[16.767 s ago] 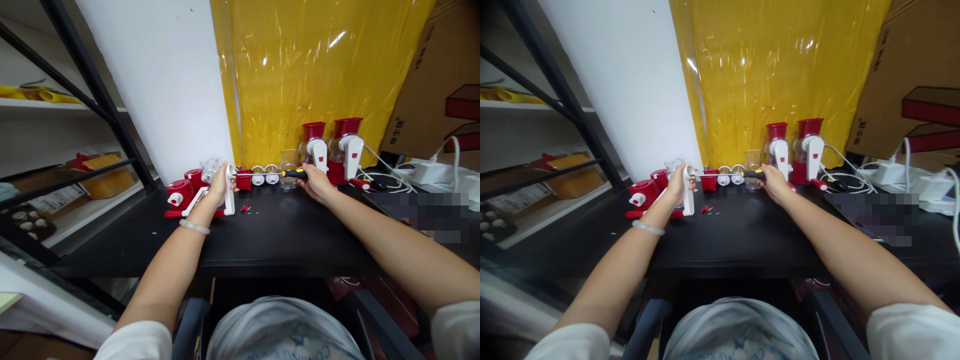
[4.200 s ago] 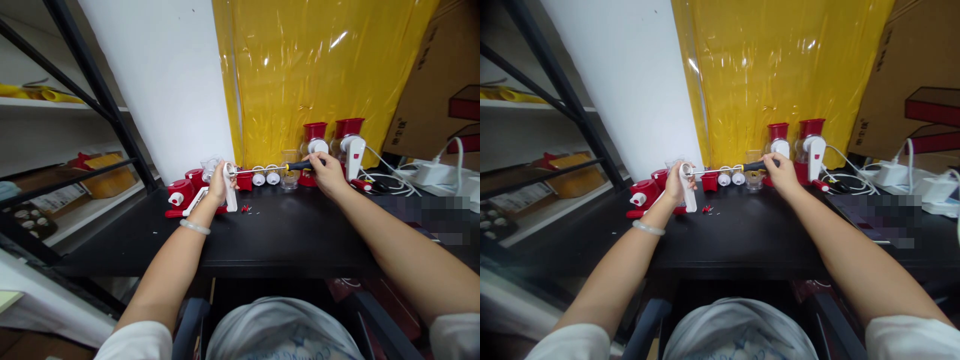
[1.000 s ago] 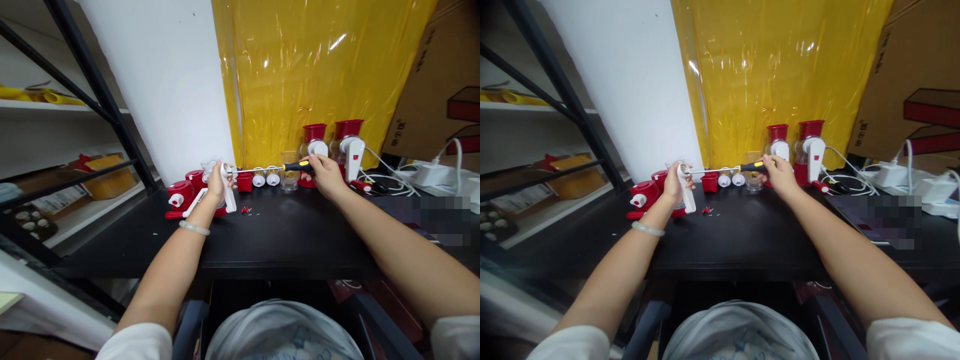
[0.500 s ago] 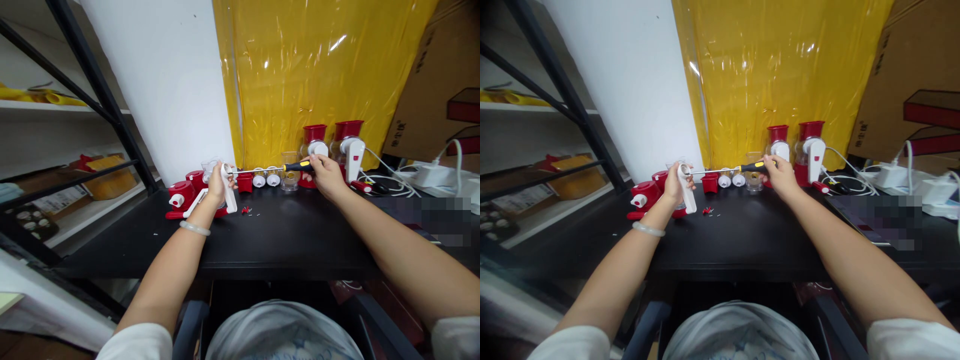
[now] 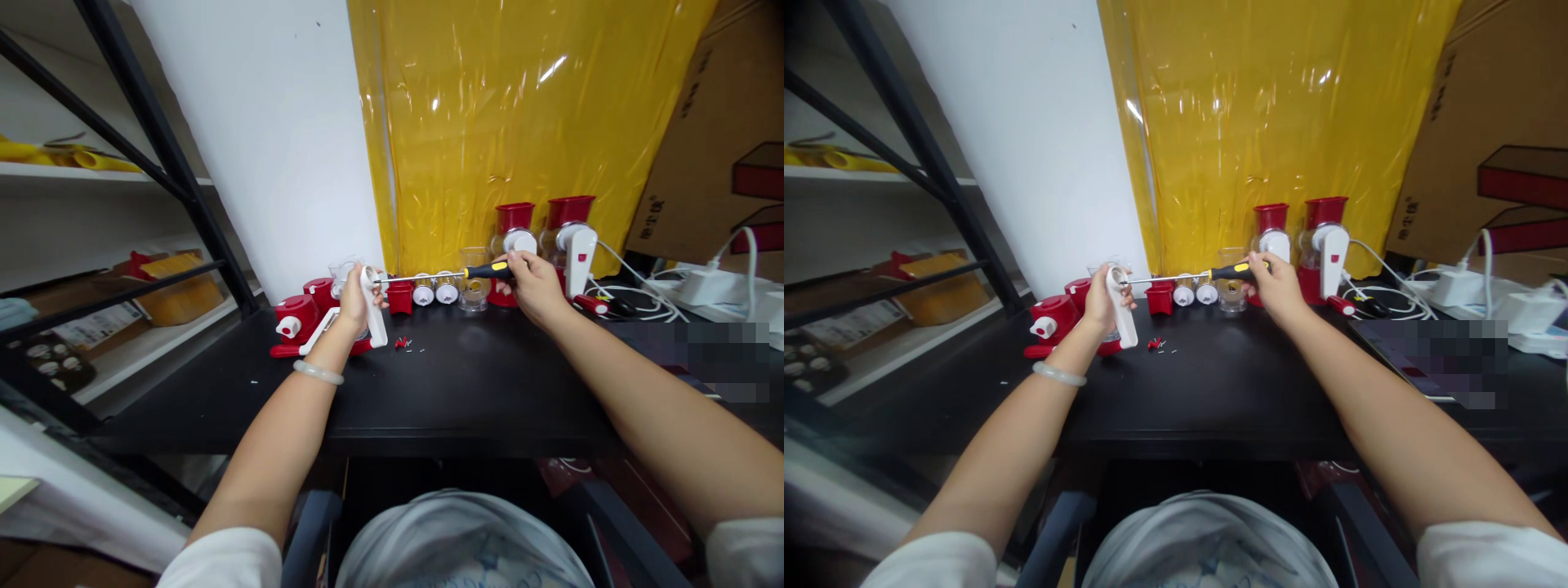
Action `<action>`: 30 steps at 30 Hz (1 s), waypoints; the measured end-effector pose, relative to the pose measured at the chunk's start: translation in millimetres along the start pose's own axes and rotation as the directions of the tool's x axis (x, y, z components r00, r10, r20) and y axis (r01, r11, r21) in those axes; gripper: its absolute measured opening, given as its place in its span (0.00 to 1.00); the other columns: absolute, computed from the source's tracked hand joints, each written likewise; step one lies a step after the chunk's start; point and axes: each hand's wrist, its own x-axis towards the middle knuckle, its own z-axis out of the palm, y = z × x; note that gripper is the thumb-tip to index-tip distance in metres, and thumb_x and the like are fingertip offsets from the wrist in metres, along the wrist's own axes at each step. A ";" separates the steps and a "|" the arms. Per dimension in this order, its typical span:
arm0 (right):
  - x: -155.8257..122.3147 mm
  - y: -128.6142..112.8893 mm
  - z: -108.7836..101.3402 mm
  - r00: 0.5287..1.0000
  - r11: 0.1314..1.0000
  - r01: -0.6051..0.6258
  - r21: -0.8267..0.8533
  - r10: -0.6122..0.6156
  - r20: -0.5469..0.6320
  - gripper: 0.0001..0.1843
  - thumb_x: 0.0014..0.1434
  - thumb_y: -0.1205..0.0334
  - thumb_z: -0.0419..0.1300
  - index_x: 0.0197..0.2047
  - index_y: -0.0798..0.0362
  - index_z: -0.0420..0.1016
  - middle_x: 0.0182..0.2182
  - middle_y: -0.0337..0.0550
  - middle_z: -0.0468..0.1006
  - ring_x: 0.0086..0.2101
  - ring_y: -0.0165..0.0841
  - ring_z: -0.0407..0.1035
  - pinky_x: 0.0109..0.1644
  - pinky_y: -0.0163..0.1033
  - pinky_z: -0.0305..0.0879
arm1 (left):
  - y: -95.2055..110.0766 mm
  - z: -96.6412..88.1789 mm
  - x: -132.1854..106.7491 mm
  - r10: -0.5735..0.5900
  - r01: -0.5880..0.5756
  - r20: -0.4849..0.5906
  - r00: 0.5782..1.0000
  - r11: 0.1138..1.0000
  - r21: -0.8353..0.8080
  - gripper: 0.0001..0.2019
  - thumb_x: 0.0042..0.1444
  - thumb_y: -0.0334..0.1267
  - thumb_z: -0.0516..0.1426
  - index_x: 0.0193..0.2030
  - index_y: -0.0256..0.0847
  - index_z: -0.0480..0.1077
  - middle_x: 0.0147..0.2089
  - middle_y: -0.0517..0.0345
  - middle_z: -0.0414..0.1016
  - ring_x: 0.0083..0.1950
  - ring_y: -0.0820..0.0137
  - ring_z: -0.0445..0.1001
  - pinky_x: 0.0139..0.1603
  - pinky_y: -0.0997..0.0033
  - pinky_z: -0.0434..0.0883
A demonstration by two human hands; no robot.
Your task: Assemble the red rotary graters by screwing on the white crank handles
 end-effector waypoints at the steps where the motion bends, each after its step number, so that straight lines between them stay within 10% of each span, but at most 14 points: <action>1: -0.2 -0.2 0.1 1.000 1.000 0.001 -0.001 -0.001 -0.001 0.27 0.54 0.32 0.63 0.34 0.50 0.74 0.19 0.36 0.71 0.18 0.29 0.64 0.21 0.36 0.60 | 0.1 0.0 0.0 -0.003 0.003 0.002 1.000 1.000 -0.001 0.22 0.64 0.57 0.50 0.35 0.40 0.69 0.18 0.67 0.59 0.15 0.78 0.57 0.20 0.76 0.64; 30: -2.4 -6.0 2.0 0.999 0.993 0.041 0.109 -0.038 -0.024 0.17 0.48 0.49 0.72 0.36 0.49 0.78 0.35 0.41 0.78 0.31 0.32 0.74 0.35 0.40 0.76 | -2.6 -1.6 2.5 0.044 -0.043 -0.011 0.999 0.996 0.074 0.19 0.69 0.49 0.44 0.35 0.40 0.67 0.18 0.66 0.59 0.14 0.78 0.57 0.20 0.77 0.66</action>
